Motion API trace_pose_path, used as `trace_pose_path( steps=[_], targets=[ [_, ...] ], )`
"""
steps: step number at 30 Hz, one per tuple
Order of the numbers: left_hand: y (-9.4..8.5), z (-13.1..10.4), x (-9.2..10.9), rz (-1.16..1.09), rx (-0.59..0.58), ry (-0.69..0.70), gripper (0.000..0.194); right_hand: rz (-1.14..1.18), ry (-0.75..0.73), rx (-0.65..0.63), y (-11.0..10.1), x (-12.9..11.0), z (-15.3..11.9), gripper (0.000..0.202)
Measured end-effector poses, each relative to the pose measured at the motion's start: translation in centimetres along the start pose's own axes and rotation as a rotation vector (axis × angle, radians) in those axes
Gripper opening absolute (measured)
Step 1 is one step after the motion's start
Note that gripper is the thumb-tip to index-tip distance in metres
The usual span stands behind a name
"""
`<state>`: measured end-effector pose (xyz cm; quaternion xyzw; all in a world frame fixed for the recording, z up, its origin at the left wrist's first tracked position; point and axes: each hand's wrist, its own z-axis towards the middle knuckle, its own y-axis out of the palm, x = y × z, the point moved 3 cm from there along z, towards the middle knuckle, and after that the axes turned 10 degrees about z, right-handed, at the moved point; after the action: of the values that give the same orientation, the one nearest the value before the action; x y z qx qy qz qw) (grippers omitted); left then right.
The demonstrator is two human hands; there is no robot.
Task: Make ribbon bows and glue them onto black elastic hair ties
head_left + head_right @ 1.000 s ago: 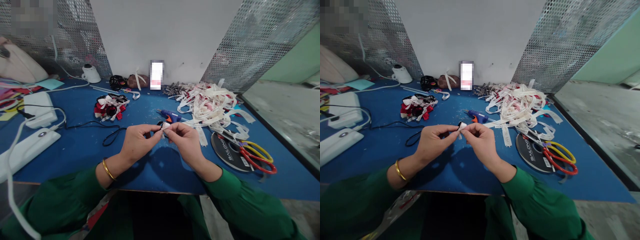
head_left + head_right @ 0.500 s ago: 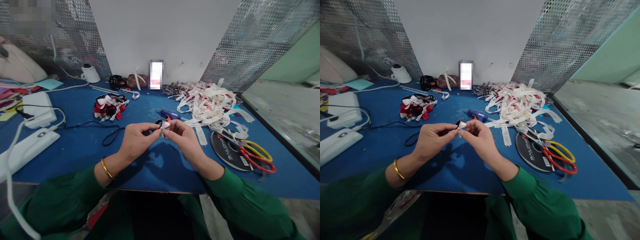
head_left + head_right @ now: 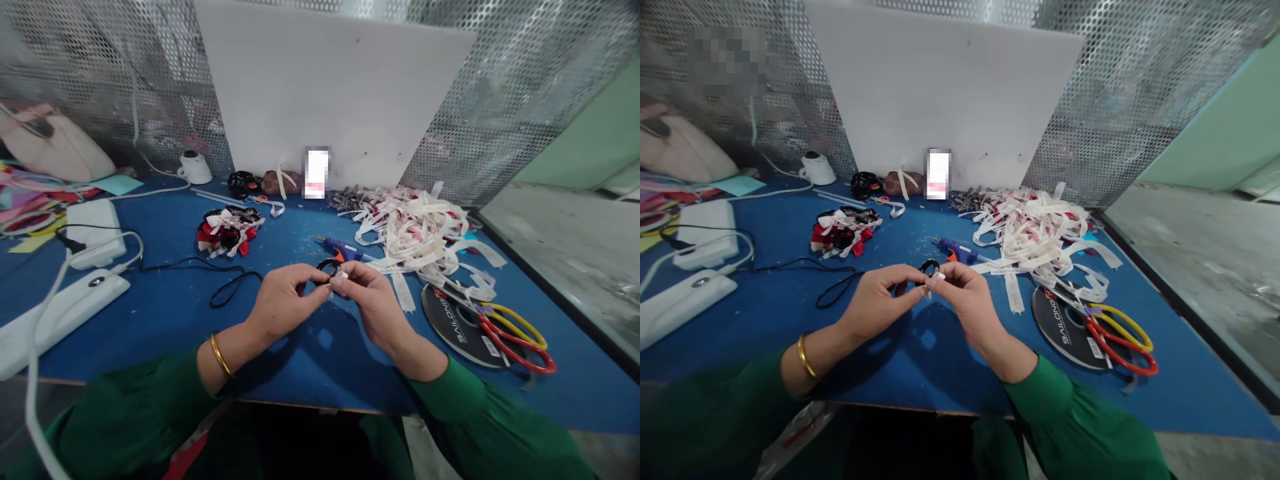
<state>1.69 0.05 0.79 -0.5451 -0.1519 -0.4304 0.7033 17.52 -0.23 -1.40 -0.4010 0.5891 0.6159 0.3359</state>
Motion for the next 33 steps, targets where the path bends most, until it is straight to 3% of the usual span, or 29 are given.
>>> trace_pose_path(
  steps=[9, 15, 21, 33],
  targets=[
    [-0.38, -0.08, -0.03, -0.118, -0.039, -0.041, 0.021, -0.002, 0.029, 0.004, -0.16, -0.04, -0.03, 0.021],
    [-0.09, -0.14, 0.02, 0.090, -0.014, -0.031, 0.011, -0.034, 0.051, -0.004, -0.03, 0.06, -0.11, 0.024],
    [-0.06, -0.18, -0.04, 0.147, -0.002, -0.020, 0.008, -0.118, 0.031, 0.000, 0.14, -0.03, -0.13, 0.029],
    [-0.10, 0.27, -0.32, -0.118, -0.113, -0.100, 0.009, -0.112, 0.078, -0.049, -0.08, 0.08, 0.00, 0.032]
  ],
)
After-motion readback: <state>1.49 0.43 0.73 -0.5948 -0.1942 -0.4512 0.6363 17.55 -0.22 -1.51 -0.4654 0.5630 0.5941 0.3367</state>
